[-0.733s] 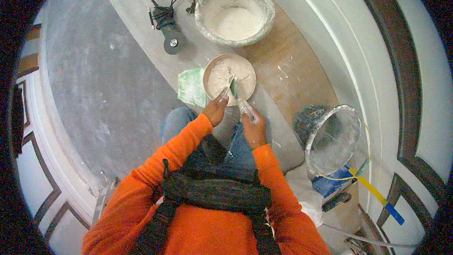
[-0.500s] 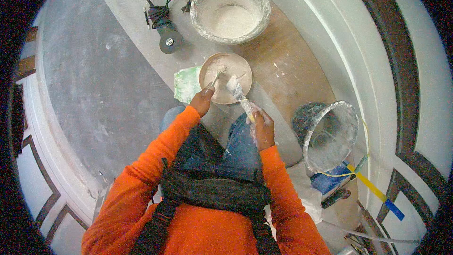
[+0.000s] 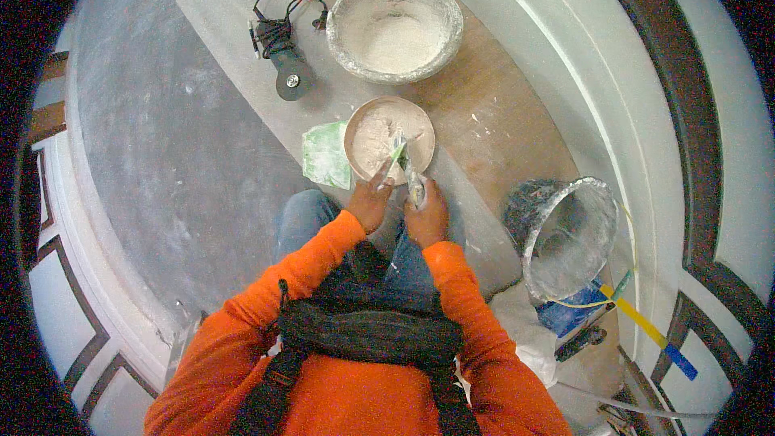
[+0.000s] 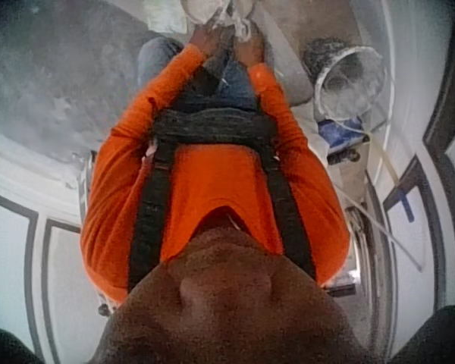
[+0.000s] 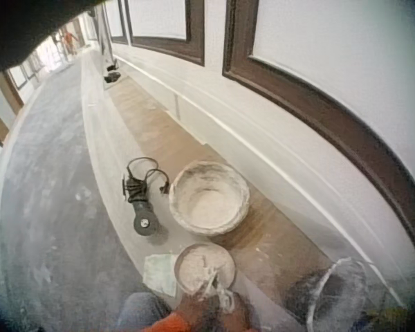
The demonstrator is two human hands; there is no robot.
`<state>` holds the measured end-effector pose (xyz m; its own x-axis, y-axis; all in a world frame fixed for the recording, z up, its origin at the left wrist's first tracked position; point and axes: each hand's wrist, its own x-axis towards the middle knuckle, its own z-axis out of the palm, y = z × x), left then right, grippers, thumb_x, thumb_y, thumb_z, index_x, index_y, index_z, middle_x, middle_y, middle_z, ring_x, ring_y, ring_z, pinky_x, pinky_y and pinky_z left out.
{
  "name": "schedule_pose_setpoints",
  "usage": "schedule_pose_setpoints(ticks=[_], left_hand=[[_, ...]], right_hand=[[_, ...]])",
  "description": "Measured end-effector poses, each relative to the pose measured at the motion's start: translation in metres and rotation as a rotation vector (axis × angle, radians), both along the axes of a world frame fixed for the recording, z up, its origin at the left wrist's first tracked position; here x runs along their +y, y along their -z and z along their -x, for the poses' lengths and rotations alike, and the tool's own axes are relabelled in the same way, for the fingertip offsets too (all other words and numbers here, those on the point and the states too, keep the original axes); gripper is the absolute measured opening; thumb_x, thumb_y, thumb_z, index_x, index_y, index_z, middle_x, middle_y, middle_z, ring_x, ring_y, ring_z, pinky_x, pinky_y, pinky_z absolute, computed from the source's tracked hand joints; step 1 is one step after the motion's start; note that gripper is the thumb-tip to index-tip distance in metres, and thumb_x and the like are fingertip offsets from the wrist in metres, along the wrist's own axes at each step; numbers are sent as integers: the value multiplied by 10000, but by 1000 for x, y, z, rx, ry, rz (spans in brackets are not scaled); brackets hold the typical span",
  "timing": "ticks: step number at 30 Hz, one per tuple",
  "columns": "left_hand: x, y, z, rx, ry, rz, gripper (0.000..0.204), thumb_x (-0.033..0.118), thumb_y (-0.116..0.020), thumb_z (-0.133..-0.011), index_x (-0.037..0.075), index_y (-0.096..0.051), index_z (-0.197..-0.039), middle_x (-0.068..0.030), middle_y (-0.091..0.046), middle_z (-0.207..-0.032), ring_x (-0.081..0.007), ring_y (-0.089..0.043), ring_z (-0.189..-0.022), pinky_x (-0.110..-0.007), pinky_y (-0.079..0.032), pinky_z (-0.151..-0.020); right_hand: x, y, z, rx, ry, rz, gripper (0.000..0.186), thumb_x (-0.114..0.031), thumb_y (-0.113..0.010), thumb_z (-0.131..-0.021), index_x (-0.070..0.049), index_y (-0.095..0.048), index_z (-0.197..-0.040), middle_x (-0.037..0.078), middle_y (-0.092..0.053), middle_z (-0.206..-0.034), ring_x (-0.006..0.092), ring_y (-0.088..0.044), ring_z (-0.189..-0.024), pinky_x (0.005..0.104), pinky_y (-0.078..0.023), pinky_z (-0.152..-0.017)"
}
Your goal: The person applies plaster to a wall section using a spreader, then mixes a fresh batch of plaster in a small bowl by adding water from a bucket and stirring with a spatula.
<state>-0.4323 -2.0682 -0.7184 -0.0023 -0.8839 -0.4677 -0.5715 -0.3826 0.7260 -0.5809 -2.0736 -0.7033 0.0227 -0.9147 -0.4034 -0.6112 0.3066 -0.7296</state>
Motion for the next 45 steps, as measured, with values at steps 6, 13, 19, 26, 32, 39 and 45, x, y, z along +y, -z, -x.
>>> schedule_pose_setpoints(ticks=[6,13,19,26,32,39,45], left_hand=[[-30,22,-14,111,83,-40,512,338,-367,-968,141,-322,-1439,-448,-395,-1222,-544,-490,-1030,-499,-388,-951],[-19,24,9,3,45,-127,521,368,-358,-964,169,-313,-1443,-465,-416,-1172,-571,-449,-1069,-501,-346,-1014],[-33,82,-51,-204,225,164,493,331,-411,-950,154,-378,-1409,-413,-413,-1235,-500,-551,-959,-475,-423,-940],[-13,-31,-29,-138,15,-163,522,388,-430,-928,233,-364,-1423,-390,-469,-1029,-512,-508,-967,-479,-426,-918],[-5,-26,-12,-229,146,-3,516,370,-461,-925,257,-366,-1420,-361,-441,-1047,-500,-512,-979,-483,-435,-903],[-48,34,-48,-356,-42,-29,507,371,-467,-907,248,-408,-1395,-362,-449,-1042,-500,-534,-949,-493,-454,-874],[-24,-3,-44,-247,140,-44,519,397,-465,-909,249,-401,-1402,-359,-464,-1004,-489,-535,-922,-475,-456,-853]], right_hand=[[10,-9,0,-115,-47,-9,496,-92,-632,-752,-32,-462,-1214,252,-601,-1069,447,-580,-987,446,-472,-847],[7,-10,4,-96,53,32,414,-73,-619,-753,-43,-512,-1151,209,-614,-1012,342,-599,-941,396,-471,-826],[9,-14,12,-160,144,-26,363,-53,-605,-762,11,-529,-1111,134,-617,-987,197,-579,-908,314,-454,-822],[-5,1,9,-101,132,26,400,-133,-629,-786,-29,-533,-1161,189,-619,-1073,334,-598,-1007,389,-452,-878],[-6,-3,-5,-12,82,26,436,-163,-642,-797,-25,-538,-1197,195,-633,-1069,329,-619,-987,388,-469,-859],[9,-20,-7,-189,49,-13,450,-144,-635,-804,-22,-538,-1226,193,-635,-1053,272,-623,-969,364,-468,-859],[-3,-3,9,-157,133,-33,393,-145,-617,-814,-22,-558,-1183,176,-638,-1048,279,-615,-979,364,-460,-871]])
